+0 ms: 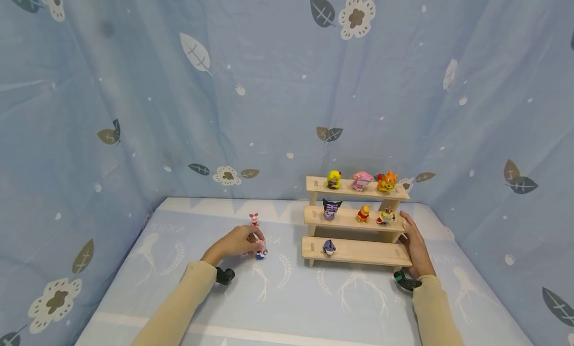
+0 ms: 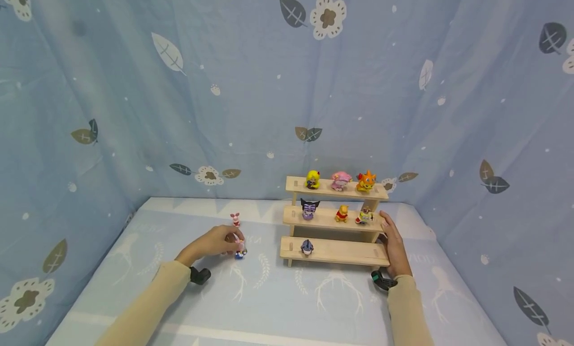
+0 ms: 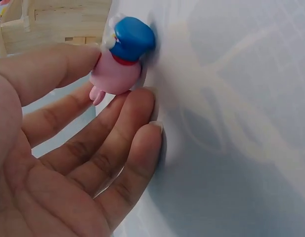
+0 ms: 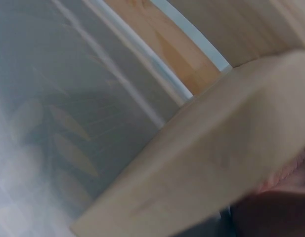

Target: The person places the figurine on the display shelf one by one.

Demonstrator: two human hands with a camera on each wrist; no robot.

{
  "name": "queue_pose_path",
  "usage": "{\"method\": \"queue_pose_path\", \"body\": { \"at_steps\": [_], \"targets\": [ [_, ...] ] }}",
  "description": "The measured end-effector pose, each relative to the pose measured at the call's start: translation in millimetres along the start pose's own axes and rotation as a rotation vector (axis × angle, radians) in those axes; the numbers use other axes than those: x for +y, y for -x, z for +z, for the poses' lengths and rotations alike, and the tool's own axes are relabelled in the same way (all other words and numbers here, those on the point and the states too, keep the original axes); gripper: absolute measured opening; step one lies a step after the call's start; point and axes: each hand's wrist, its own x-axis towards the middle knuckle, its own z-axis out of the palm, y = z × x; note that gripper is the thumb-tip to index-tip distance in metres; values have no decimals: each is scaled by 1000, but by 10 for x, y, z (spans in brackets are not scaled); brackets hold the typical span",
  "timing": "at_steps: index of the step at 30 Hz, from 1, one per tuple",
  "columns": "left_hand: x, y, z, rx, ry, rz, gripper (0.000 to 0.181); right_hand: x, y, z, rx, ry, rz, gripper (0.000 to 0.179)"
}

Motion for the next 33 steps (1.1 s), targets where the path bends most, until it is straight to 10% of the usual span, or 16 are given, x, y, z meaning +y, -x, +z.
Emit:
{"method": "queue_pose_path", "body": {
  "at_steps": [19, 33],
  "targets": [
    [125, -6, 127, 59, -24, -53, 27, 16, -4, 6, -2, 10, 1, 63],
    [155, -19, 119, 97, -25, 40, 26, 6, 6, 5, -9, 21, -15, 60]
  ]
}}
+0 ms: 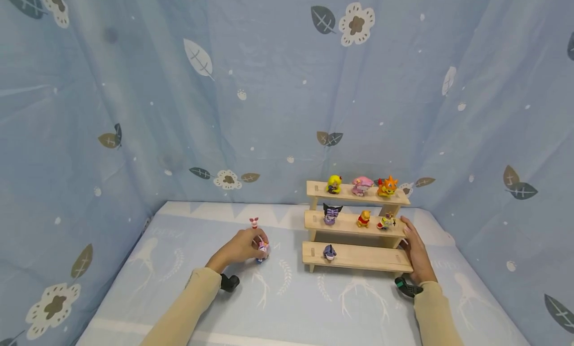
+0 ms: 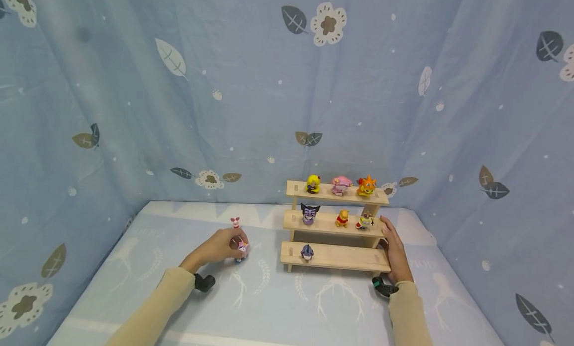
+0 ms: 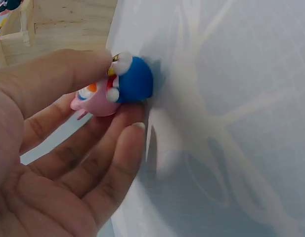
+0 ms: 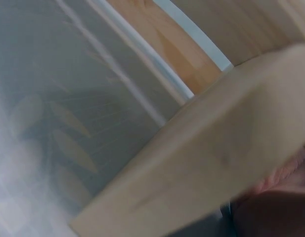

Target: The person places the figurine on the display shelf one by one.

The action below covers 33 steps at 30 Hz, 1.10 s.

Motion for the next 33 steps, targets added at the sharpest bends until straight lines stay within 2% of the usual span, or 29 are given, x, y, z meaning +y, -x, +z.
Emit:
{"method": "queue_pose_path", "body": {
  "at_steps": [7, 12, 20, 28, 33],
  "targets": [
    [-1, 18, 20, 43, 27, 78, 26, 42, 23, -32, 1, 19, 2, 60],
    [67, -5, 8, 90, 73, 133, 27, 37, 10, -27, -4, 17, -7, 61],
    [166, -48, -9, 151, 72, 135, 27, 6, -41, -3, 4, 6, -8, 60],
    [145, -32, 42, 151, 103, 150, 27, 24, -25, -51, 0, 31, -2, 57],
    [162, -43, 48, 160, 102, 175, 27, 13, -38, -77, 14, 65, -61, 53]
  ]
}}
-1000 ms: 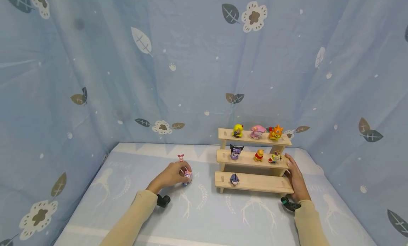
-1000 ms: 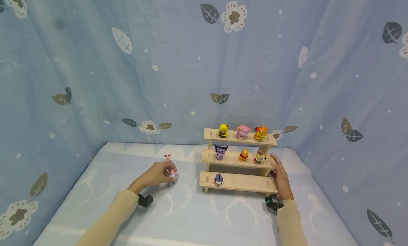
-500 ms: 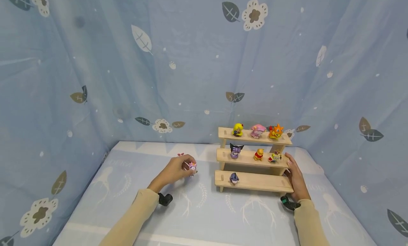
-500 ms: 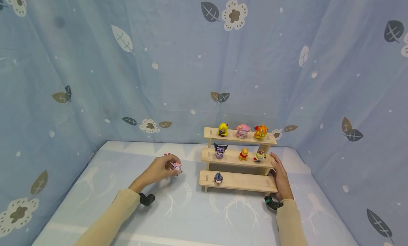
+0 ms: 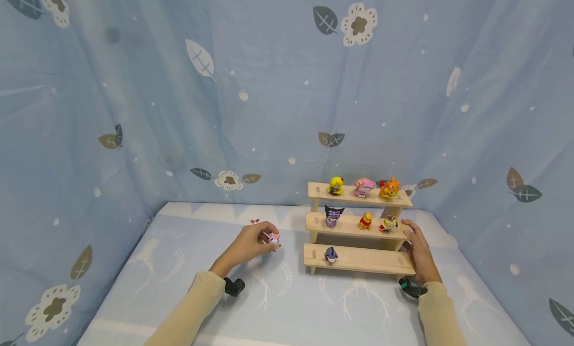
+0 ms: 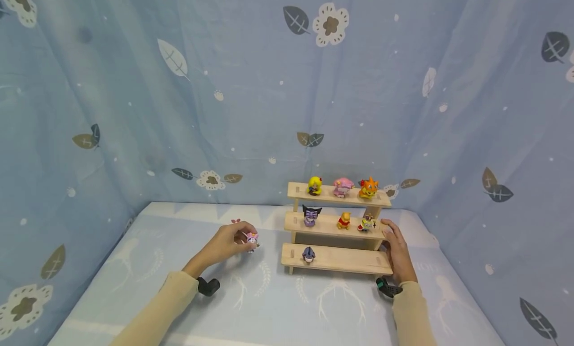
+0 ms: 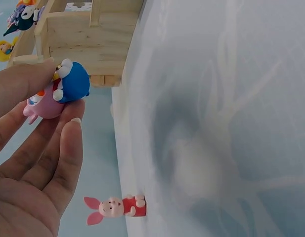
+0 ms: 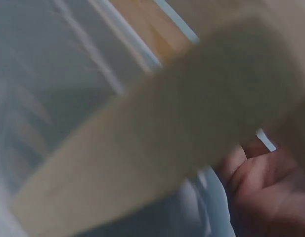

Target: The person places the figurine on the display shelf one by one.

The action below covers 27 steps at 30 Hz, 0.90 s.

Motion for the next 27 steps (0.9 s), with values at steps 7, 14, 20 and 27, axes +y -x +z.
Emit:
{"method": "queue_pose_path", "body": {
  "at_steps": [7, 14, 20, 27],
  "targets": [
    [53, -36, 11, 6, -6, 0, 29, -61, -43, 0, -39, -8, -60, 49],
    [86, -43, 38, -5, 12, 2, 29, -66, -25, -6, -46, 5, -22, 45],
    [101, -80, 81, -14, 20, 14, 30, -46, -6, 8, -36, 6, -10, 48],
    [152, -120, 120, -18, 43, 35, 29, -33, -18, -2, -41, -5, -15, 46]
  ]
}}
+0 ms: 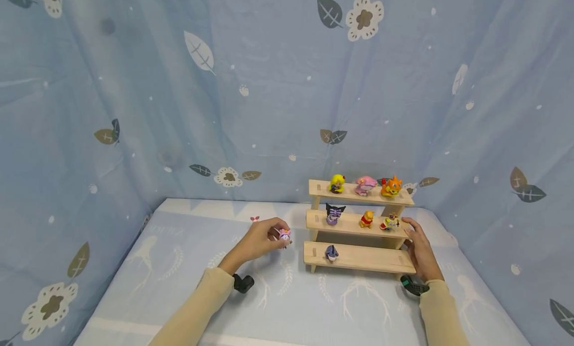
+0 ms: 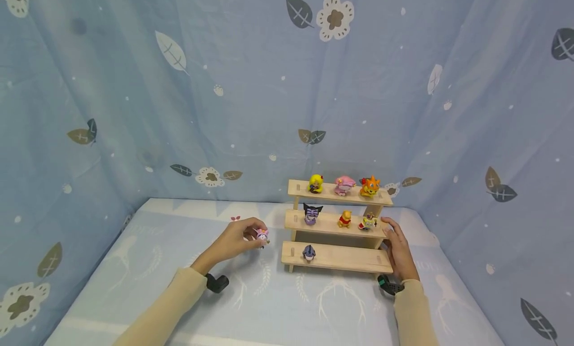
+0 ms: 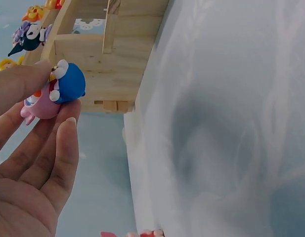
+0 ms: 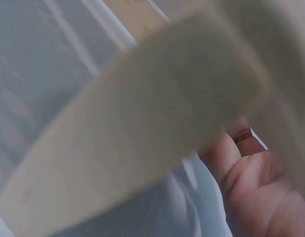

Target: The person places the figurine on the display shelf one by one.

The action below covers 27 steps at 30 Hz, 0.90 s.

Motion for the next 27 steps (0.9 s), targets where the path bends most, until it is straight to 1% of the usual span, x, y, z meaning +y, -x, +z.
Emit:
{"method": "queue_pose_path", "body": {
  "at_steps": [6, 12, 18, 22, 27],
  "targets": [
    [19, -8, 66, -5, 19, -8, 30, 17, 35, 2, 17, 15, -4, 43],
    [70, -25, 114, -12, 39, -12, 31, 19, 53, 18, 9, 20, -12, 42],
    [120, -81, 154, -25, 38, 24, 30, 20, 38, 11, 8, 22, -19, 44],
    [150, -129, 177, -12, 42, 37, 31, 20, 19, 3, 5, 1, -24, 48],
    [194, -183, 210, 7, 72, 74, 30, 20, 4, -8, 12, -11, -11, 47]
  ]
}}
